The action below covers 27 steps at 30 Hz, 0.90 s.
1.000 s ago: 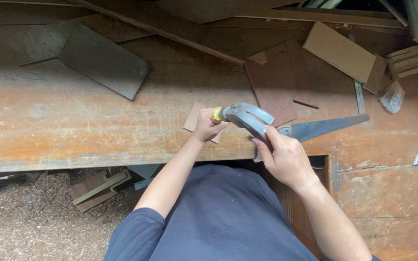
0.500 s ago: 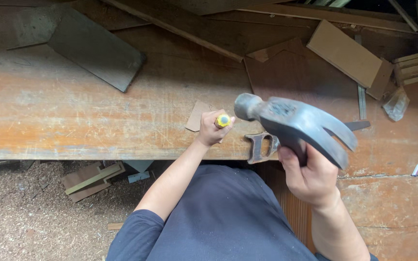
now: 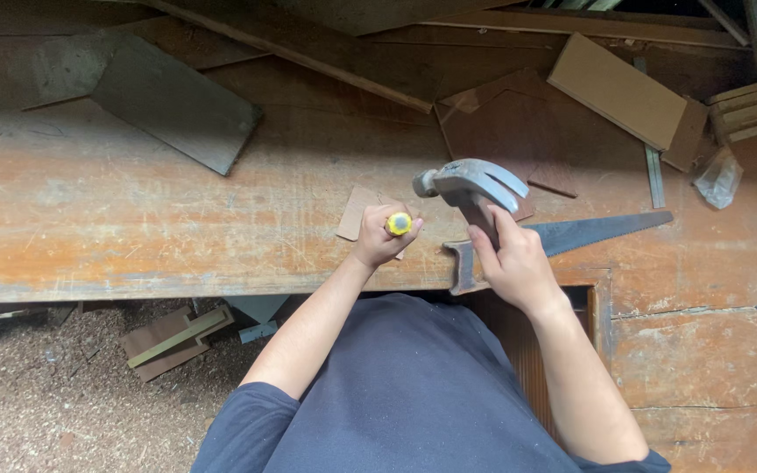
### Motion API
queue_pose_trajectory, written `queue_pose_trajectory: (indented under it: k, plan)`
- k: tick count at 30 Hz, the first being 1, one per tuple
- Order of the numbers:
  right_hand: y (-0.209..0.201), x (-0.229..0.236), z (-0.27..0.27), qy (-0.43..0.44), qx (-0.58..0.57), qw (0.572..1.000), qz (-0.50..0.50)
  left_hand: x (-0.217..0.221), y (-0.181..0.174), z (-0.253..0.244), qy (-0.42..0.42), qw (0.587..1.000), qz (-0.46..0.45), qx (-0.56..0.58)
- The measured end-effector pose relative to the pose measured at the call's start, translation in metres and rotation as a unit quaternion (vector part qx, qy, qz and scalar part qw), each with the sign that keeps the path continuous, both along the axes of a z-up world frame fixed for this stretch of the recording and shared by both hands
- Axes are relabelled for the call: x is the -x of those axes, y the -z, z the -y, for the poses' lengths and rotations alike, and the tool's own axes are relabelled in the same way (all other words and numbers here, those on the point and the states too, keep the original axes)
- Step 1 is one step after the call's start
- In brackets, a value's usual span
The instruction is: The person uses a chisel and hammer to carve a small wooden piece on a workbench. They repeatedly strike the chisel to remove material and shape the wood, adjusting the chisel position as needed.
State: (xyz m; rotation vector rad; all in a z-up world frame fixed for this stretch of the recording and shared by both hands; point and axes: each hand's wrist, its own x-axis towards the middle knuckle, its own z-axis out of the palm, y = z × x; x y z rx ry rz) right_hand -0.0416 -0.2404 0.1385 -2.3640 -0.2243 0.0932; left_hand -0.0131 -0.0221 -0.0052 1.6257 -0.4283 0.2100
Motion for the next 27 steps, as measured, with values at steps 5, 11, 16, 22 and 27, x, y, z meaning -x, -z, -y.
queue_pose_trajectory:
  k: [5, 11, 16, 22, 27]
  plan:
    - [0.065, -0.005, -0.007, 0.032, 0.086, 0.979, -0.181, -0.001, -0.007, -0.004, 0.018, 0.998, -0.063, 0.01]
    - [0.121, 0.013, -0.02, 0.037, 0.078, 0.971, -0.225, -0.002, -0.011, -0.006, 0.029, 0.996, -0.086, 0.023]
    - [0.141, 0.013, -0.017, 0.049, 0.078, 0.971, -0.22, -0.005, 0.015, -0.022, 0.013, 0.999, -0.034, 0.01]
    - [0.143, 0.017, -0.019, 0.033, 0.099, 0.965, -0.239, -0.014, 0.072, -0.095, -0.007, 0.918, -0.227, 0.325]
    - [0.141, 0.012, -0.021, 0.034, 0.094, 0.966, -0.24, -0.007, 0.084, -0.11, -0.15, 0.876, -0.18, 0.421]
